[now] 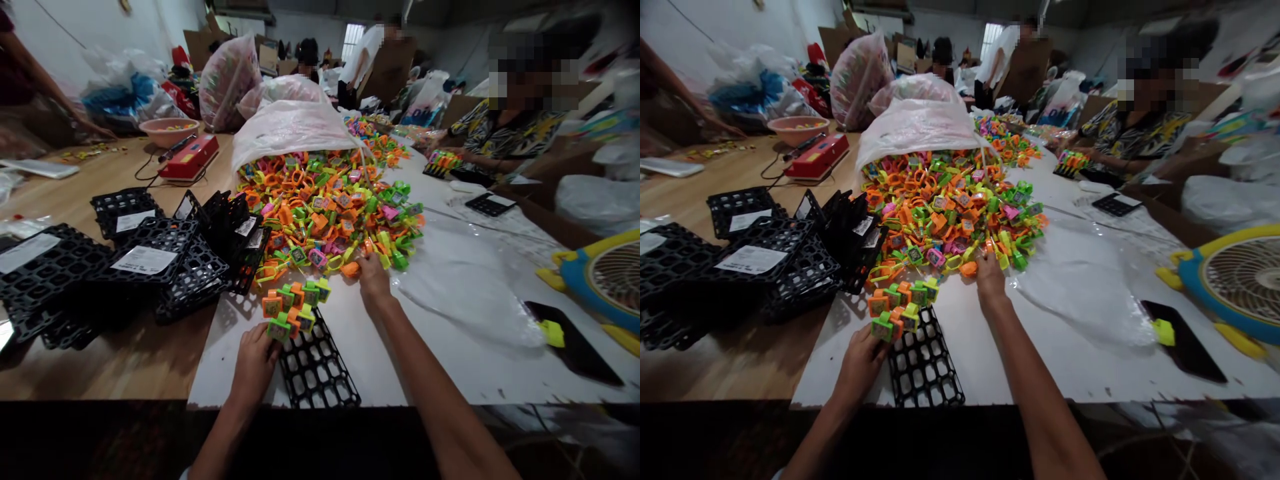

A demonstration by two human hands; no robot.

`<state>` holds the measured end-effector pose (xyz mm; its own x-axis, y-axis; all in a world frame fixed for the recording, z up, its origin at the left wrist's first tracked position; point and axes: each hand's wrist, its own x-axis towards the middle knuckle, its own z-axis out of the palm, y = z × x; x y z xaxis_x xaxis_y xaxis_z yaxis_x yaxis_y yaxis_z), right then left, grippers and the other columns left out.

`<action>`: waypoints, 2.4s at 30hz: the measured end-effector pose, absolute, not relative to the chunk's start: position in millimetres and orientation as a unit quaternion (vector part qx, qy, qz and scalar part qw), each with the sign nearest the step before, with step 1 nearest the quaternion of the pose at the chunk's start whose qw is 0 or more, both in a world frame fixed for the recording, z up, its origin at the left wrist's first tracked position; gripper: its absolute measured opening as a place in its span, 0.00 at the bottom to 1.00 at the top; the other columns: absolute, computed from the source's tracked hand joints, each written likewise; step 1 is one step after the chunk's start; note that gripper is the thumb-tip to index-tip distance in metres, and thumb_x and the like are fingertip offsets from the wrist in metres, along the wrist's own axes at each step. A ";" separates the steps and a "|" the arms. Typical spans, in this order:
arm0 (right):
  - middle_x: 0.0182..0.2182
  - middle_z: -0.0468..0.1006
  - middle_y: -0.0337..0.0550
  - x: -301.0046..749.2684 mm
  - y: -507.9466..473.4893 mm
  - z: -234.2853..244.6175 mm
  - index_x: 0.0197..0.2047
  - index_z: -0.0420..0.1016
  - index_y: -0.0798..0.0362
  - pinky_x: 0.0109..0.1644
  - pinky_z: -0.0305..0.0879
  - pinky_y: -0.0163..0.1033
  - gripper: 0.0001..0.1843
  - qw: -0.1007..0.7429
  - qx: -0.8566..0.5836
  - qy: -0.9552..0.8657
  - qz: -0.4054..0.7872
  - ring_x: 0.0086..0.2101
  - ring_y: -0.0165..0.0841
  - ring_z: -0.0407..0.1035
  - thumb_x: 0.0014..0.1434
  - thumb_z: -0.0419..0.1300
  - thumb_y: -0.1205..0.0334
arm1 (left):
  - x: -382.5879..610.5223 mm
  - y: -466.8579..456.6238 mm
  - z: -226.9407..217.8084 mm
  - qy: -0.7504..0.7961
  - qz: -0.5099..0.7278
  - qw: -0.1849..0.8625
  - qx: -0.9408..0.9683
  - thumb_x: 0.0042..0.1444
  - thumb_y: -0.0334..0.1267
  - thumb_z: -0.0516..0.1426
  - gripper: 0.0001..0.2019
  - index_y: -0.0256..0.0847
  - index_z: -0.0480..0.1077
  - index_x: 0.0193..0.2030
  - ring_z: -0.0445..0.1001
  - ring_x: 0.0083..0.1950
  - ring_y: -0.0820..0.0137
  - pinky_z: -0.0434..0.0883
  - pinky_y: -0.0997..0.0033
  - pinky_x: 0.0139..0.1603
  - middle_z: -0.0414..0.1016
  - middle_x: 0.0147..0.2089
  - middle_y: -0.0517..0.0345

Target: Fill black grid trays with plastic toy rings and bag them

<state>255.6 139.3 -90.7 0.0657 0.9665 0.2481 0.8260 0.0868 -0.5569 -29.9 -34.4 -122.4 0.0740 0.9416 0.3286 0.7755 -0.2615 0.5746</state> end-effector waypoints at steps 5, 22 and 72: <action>0.36 0.76 0.47 248.9 91.5 -96.8 0.38 0.71 0.53 0.40 0.70 0.43 0.09 0.387 -0.619 -0.630 0.265 0.34 0.37 0.72 0.58 0.58 0.57 | -30.0 -34.9 -121.5 0.607 0.321 0.130 0.715 0.57 0.26 0.58 0.12 0.43 0.75 0.44 0.75 0.46 0.62 0.69 0.63 0.44 0.78 0.45 0.53; 0.43 0.80 0.47 180.2 20.3 -108.3 0.42 0.76 0.51 0.50 0.70 0.43 0.14 0.357 -0.456 -0.733 0.358 0.44 0.39 0.74 0.55 0.53 0.69 | -31.0 -35.8 -122.8 0.614 0.317 0.141 0.709 0.57 0.26 0.56 0.12 0.42 0.75 0.46 0.75 0.48 0.61 0.70 0.61 0.46 0.78 0.46 0.52; 0.31 0.79 0.41 184.5 30.0 -102.5 0.41 0.70 0.52 0.34 0.70 0.39 0.17 0.418 -0.454 -0.540 0.572 0.28 0.33 0.73 0.53 0.62 0.50 | 18.1 18.4 -15.3 0.563 0.149 -0.050 0.811 0.67 0.49 0.49 0.25 0.45 0.60 0.68 0.60 0.70 0.52 0.62 0.47 0.66 0.64 0.69 0.47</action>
<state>184.5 30.0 -102.5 -0.2379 0.9689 -0.0677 0.0117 -0.0668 -0.9977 18.1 18.4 -15.3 0.3209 0.8990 0.2980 0.9288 -0.3603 0.0867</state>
